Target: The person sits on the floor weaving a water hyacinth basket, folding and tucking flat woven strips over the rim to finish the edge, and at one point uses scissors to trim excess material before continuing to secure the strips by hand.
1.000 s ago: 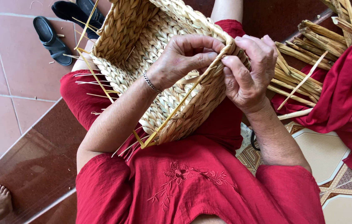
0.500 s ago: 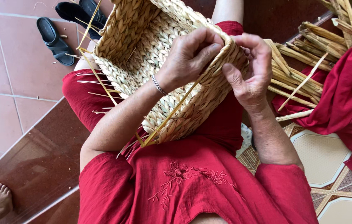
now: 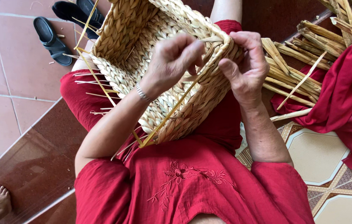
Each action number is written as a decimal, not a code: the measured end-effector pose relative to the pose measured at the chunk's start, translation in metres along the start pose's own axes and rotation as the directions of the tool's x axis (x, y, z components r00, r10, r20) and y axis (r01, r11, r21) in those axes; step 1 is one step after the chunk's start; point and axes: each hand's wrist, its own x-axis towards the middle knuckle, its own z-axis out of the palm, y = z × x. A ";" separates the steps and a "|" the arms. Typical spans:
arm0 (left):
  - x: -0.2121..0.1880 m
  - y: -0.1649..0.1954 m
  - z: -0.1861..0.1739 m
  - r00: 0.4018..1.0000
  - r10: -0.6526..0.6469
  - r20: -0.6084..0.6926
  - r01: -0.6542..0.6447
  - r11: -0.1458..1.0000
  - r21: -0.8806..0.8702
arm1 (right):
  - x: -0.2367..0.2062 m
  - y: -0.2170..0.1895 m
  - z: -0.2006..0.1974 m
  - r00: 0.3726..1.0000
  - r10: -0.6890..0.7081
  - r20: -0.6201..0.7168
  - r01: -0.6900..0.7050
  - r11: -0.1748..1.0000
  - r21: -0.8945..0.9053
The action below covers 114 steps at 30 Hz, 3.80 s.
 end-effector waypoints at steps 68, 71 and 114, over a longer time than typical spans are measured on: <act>-0.116 -0.113 -0.166 0.849 -0.107 -0.517 -0.100 0.929 -0.357 | 0.032 0.046 -0.006 0.968 0.233 0.088 -0.237 0.971 0.032; -0.101 -0.137 -0.177 0.854 -0.015 -0.521 -0.197 0.916 -0.349 | 0.017 0.074 0.007 0.920 0.375 0.114 -0.377 0.926 -0.004; -0.042 -0.195 -0.011 0.929 0.369 0.011 -0.232 0.560 0.795 | -0.317 0.053 -0.176 0.819 0.517 -0.248 -0.468 0.355 -0.809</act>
